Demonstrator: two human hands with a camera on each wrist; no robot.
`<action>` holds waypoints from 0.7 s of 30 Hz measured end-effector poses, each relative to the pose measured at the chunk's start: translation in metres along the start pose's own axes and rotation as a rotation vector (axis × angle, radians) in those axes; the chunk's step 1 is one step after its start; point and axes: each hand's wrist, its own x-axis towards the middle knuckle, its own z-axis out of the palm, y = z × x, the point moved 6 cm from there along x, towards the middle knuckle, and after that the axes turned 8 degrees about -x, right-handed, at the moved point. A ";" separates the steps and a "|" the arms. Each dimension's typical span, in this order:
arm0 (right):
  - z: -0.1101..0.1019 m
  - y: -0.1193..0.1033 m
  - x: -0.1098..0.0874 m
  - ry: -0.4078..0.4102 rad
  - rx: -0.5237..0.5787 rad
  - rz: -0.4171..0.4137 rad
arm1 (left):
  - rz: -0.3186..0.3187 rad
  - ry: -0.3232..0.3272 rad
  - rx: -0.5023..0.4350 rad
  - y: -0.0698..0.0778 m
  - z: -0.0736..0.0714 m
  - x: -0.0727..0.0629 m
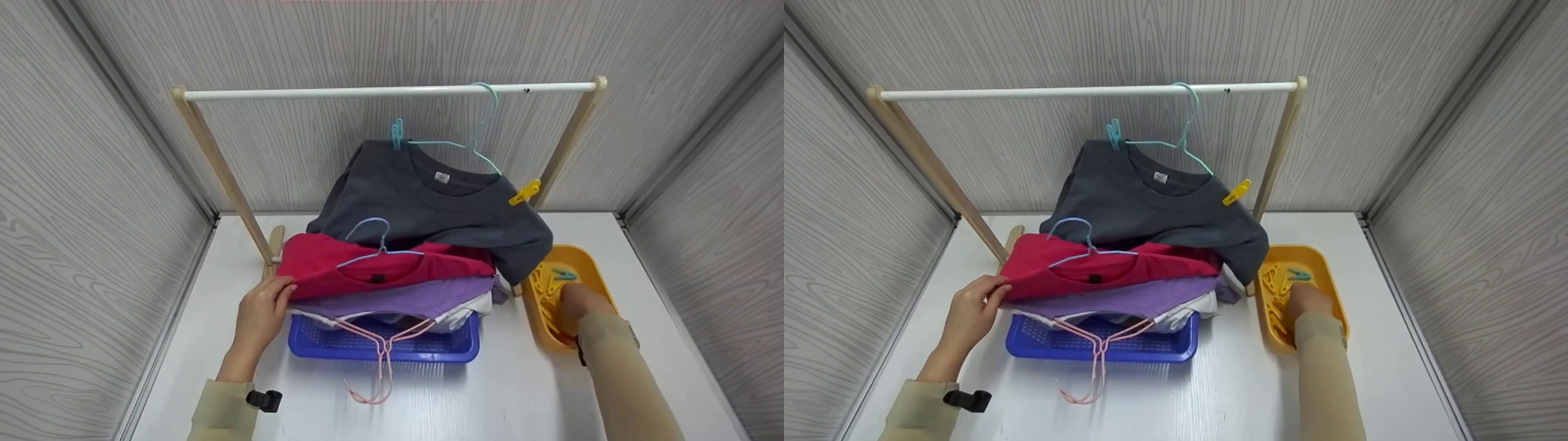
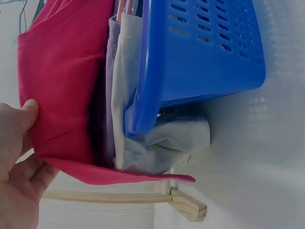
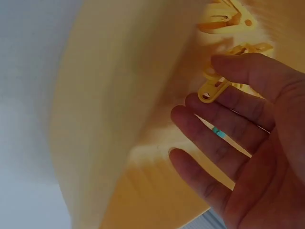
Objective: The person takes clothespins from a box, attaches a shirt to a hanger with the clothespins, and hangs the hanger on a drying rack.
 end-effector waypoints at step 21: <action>-0.014 0.026 -0.021 0.191 0.212 -0.127 | 0.054 0.088 -0.209 0.013 -0.020 0.018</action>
